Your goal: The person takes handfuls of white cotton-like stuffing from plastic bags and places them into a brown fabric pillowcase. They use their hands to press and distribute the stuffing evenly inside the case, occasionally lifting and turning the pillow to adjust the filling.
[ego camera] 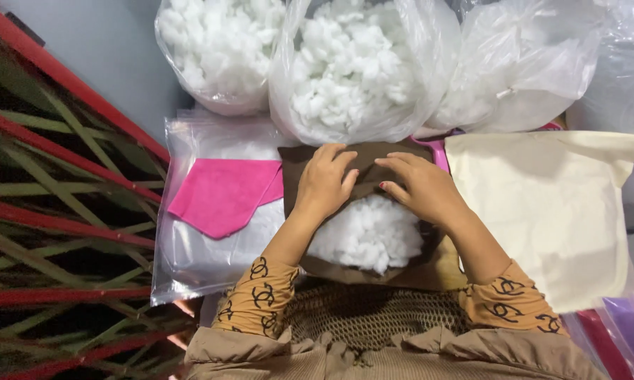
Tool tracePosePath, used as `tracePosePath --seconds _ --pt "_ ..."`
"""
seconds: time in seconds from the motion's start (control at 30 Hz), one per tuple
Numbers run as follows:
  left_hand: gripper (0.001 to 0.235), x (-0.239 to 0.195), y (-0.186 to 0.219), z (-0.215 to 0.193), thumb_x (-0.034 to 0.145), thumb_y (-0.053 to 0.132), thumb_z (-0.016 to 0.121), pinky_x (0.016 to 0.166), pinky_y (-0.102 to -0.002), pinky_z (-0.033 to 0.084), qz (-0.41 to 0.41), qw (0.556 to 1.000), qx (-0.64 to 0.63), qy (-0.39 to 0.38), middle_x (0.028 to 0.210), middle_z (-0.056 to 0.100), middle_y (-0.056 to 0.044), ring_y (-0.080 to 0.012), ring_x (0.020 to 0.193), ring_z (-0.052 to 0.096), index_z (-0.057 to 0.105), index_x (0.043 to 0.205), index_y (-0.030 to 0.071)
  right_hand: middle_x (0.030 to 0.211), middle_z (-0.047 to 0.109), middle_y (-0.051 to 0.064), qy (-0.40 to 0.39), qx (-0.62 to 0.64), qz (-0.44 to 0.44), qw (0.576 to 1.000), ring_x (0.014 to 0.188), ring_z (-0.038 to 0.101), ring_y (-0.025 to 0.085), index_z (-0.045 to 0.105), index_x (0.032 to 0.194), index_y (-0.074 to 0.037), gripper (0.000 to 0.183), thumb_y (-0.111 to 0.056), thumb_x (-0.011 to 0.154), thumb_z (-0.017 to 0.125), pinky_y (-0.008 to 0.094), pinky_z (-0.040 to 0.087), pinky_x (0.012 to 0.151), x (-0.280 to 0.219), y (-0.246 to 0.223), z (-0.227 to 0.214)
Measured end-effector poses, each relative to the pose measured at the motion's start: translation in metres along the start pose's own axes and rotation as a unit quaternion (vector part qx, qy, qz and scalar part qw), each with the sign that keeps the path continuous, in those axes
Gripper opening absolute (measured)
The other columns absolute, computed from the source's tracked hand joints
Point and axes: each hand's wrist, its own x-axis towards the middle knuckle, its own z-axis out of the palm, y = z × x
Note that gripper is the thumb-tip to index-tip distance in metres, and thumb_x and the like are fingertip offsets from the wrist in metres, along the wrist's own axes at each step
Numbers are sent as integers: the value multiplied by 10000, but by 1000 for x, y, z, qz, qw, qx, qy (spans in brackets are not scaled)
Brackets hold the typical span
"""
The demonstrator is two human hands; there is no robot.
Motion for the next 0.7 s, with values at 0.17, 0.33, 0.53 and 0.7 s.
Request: tracePosePath --seconds 0.17,0.33,0.53,0.7 --pt "402 64 -26 21 881 177 715 825 -399 615 -51 997 60 28 1187 624 -97 -304 1035 699 642 1275 144 1432 571 111 17 -24 53 998 1238 640 336 535 1465 -291 528 -422 965 646 493 538 982 99 33 29" --pt "783 108 -44 52 785 -5 806 877 -533 630 -105 992 61 -40 1429 421 -277 -452 1079 664 461 1480 107 1467 409 349 -7 45 86 995 1150 609 592 304 1612 -255 764 -259 959 700 654 526 957 177 50 62" --pt "84 131 -61 57 864 -10 669 631 -380 621 -104 993 48 16 877 568 -68 -292 693 731 652 913 56 939 773 92 110 105 54 987 931 740 367 746 966 -219 103 -169 877 754 503 566 838 203 88 77" --pt "67 148 -51 4 883 200 723 749 -423 585 -162 965 -181 99 874 650 -56 -284 814 731 703 906 140 988 705 54 186 403 79 892 846 718 117 765 1023 -128 215 -33 833 731 284 630 765 180 82 20"
